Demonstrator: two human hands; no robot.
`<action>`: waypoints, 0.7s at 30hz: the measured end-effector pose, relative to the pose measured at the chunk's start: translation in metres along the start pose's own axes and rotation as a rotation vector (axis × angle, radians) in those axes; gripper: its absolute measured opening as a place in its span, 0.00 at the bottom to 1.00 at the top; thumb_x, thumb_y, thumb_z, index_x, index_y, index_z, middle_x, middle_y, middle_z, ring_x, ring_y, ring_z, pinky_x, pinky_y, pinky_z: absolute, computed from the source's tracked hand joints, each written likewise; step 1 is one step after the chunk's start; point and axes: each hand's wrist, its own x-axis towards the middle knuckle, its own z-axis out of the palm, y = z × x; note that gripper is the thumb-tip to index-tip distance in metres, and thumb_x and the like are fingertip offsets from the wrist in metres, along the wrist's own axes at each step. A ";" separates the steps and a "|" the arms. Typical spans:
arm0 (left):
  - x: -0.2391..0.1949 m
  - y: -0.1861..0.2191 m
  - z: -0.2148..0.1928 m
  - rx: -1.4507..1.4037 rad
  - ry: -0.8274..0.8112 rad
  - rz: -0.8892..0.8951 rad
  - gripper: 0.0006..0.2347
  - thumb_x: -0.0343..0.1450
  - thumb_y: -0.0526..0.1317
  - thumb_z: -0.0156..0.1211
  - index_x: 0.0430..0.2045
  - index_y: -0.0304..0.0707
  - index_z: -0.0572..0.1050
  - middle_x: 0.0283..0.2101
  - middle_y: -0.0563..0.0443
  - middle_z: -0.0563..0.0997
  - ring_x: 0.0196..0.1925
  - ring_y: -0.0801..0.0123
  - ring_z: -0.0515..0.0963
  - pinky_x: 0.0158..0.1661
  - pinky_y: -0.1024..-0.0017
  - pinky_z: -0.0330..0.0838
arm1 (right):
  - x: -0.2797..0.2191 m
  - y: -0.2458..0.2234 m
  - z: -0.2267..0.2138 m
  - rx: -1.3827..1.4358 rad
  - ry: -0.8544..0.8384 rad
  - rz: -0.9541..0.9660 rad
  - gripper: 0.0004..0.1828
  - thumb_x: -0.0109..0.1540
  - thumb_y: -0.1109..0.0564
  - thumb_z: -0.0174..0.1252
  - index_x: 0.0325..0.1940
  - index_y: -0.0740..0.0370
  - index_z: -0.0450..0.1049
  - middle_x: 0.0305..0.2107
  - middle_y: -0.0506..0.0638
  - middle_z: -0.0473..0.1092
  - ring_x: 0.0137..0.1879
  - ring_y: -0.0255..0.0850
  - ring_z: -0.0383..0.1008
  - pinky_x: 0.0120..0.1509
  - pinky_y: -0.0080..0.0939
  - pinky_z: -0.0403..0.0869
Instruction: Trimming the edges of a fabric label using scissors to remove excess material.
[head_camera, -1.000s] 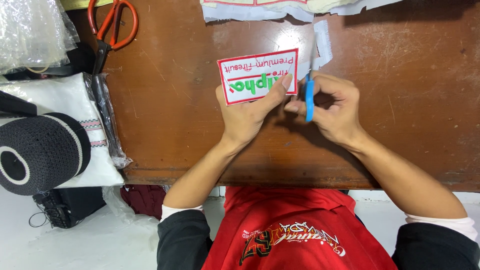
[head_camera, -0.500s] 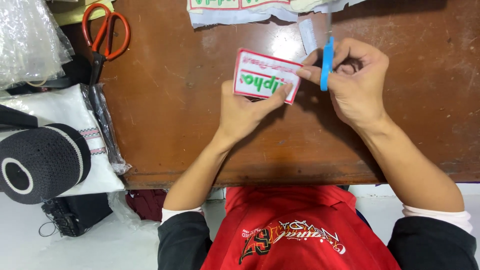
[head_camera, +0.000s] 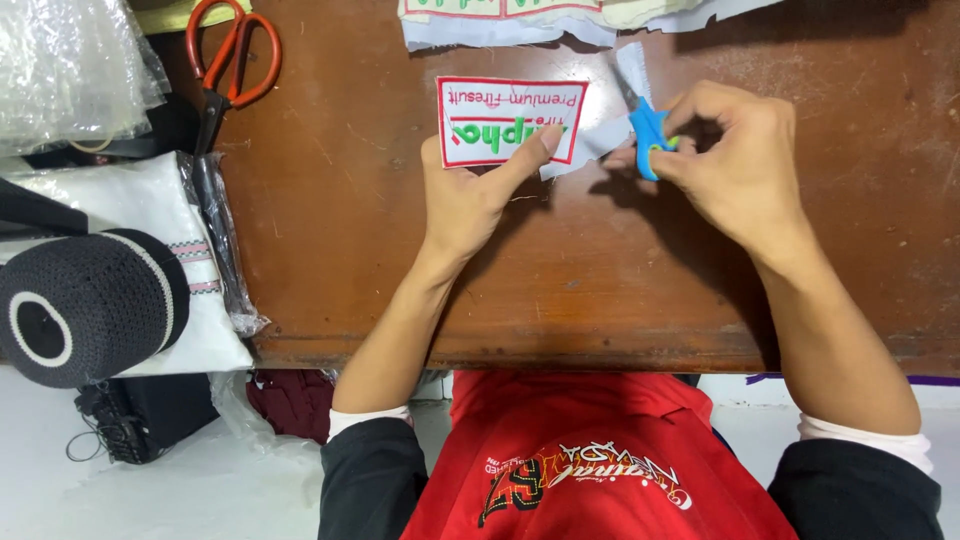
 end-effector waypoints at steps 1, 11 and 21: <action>0.000 0.000 -0.001 -0.002 0.004 0.004 0.06 0.67 0.40 0.71 0.26 0.38 0.82 0.29 0.56 0.85 0.34 0.79 0.81 0.36 0.78 0.77 | 0.000 -0.003 -0.002 -0.002 -0.002 -0.005 0.09 0.57 0.71 0.68 0.35 0.63 0.78 0.31 0.47 0.74 0.32 0.28 0.62 0.34 0.30 0.59; 0.002 -0.006 -0.005 -0.111 -0.046 0.076 0.05 0.69 0.39 0.71 0.31 0.40 0.81 0.35 0.55 0.86 0.37 0.75 0.83 0.41 0.75 0.80 | 0.005 -0.035 -0.006 0.358 -0.039 0.203 0.17 0.55 0.73 0.66 0.24 0.62 0.65 0.26 0.51 0.71 0.35 0.39 0.79 0.31 0.29 0.79; 0.002 0.011 0.002 -0.256 0.079 0.005 0.07 0.67 0.42 0.70 0.25 0.41 0.79 0.27 0.57 0.83 0.30 0.74 0.84 0.33 0.74 0.84 | 0.006 -0.039 -0.003 0.667 -0.145 0.348 0.18 0.52 0.69 0.74 0.25 0.66 0.67 0.31 0.65 0.77 0.36 0.45 0.84 0.31 0.32 0.82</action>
